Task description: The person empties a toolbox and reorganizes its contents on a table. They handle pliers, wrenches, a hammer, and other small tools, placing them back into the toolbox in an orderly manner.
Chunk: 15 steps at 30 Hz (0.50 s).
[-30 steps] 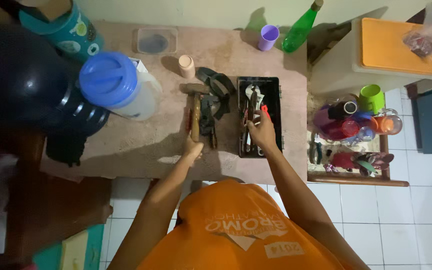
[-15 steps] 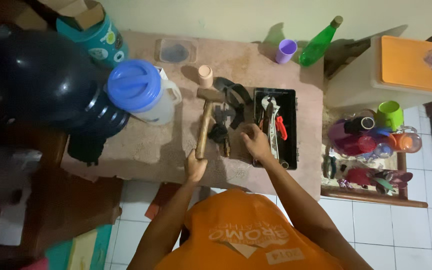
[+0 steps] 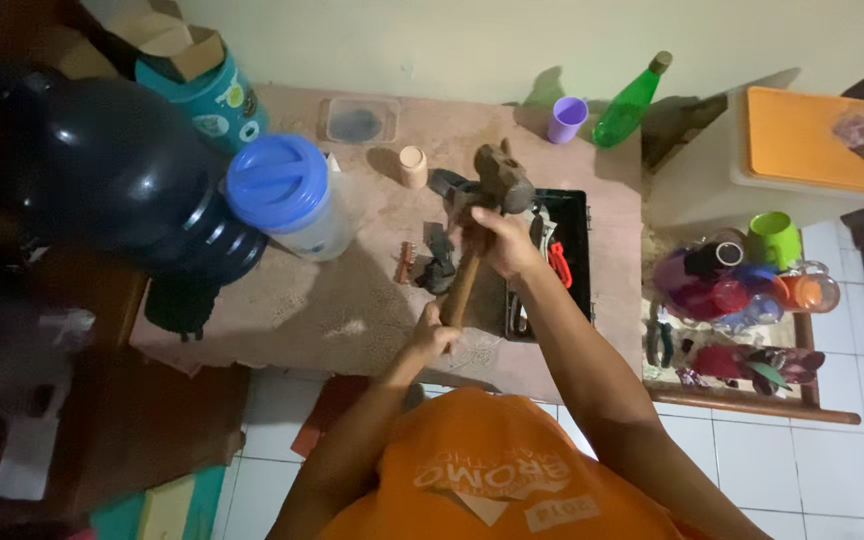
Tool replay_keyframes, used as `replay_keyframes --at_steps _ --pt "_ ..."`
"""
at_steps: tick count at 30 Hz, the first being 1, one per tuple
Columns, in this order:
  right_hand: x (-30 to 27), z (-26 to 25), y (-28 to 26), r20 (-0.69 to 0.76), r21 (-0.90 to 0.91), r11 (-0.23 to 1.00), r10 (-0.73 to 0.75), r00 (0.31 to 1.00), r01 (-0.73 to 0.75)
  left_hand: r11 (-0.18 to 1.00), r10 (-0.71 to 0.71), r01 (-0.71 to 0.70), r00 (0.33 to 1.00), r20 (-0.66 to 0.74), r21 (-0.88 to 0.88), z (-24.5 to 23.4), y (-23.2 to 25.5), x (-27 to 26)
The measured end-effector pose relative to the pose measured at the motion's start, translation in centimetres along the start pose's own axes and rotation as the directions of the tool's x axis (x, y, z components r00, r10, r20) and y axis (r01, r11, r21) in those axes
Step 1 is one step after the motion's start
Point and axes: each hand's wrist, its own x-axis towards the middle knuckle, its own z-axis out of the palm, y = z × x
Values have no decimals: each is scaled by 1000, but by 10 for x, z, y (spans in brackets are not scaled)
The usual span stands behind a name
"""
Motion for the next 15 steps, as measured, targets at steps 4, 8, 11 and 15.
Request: replay_keyframes --at_steps 4,8,11,15 --pt "-2 -4 17 -182 -278 948 -209 961 154 971 -210 225 965 158 -80 -10 3 7" --pt "-14 13 9 -206 -615 749 -454 867 246 947 -305 309 951 -53 89 -2 21 10" --pt "-28 28 -3 115 -838 392 -553 825 380 998 5 -1 998 -58 68 4 47 11" --pt "-36 44 -7 78 -811 506 -402 912 292 958 285 -278 930 -233 65 0 106 44"
